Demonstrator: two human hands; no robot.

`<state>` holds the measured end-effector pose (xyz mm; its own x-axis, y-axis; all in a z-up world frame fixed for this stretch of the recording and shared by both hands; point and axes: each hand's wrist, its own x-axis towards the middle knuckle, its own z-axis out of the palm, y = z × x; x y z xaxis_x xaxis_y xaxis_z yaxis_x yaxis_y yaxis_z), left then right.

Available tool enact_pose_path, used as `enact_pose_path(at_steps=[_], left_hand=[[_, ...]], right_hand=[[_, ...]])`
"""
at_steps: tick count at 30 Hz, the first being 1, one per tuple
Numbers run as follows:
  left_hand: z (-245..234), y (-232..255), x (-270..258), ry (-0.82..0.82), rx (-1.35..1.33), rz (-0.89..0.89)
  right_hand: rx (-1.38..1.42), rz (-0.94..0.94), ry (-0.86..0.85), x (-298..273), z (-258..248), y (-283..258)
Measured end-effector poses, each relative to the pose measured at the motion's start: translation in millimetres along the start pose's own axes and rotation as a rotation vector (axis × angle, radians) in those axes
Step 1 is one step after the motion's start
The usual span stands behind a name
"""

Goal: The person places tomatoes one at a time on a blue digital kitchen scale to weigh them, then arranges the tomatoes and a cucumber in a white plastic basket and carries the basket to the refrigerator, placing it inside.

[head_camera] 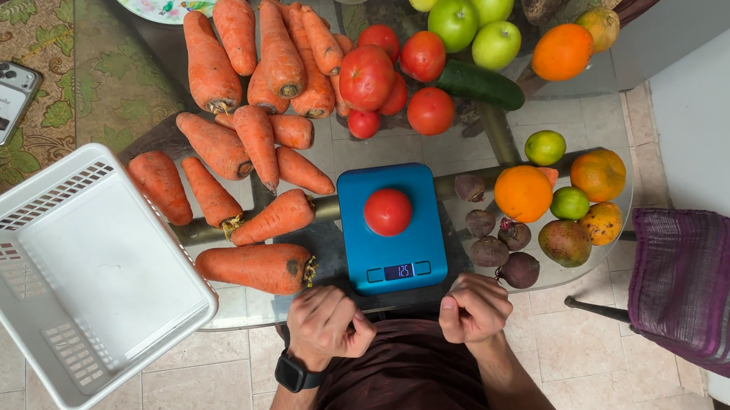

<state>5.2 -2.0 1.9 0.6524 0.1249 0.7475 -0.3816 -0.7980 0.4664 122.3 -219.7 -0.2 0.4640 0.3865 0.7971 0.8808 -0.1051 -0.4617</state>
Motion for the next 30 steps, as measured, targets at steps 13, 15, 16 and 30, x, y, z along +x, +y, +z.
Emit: enact_pose_path(at_steps=[13, 15, 16, 30], left_hand=[[0, 0, 0, 0.006, 0.000, -0.005], [-1, 1, 0, 0.006, -0.002, -0.003], [0, 1, -1, 0.006, -0.003, -0.005], [-8, 3, 3, -0.017, 0.018, -0.002]], right_hand=[[-0.021, -0.010, -0.004, -1, 0, 1], [0.014, 0.018, -0.013, -1, -1, 0], [0.014, 0.019, -0.015, -1, -4, 4], [-0.248, 0.167, -0.768, 145, 16, -7]])
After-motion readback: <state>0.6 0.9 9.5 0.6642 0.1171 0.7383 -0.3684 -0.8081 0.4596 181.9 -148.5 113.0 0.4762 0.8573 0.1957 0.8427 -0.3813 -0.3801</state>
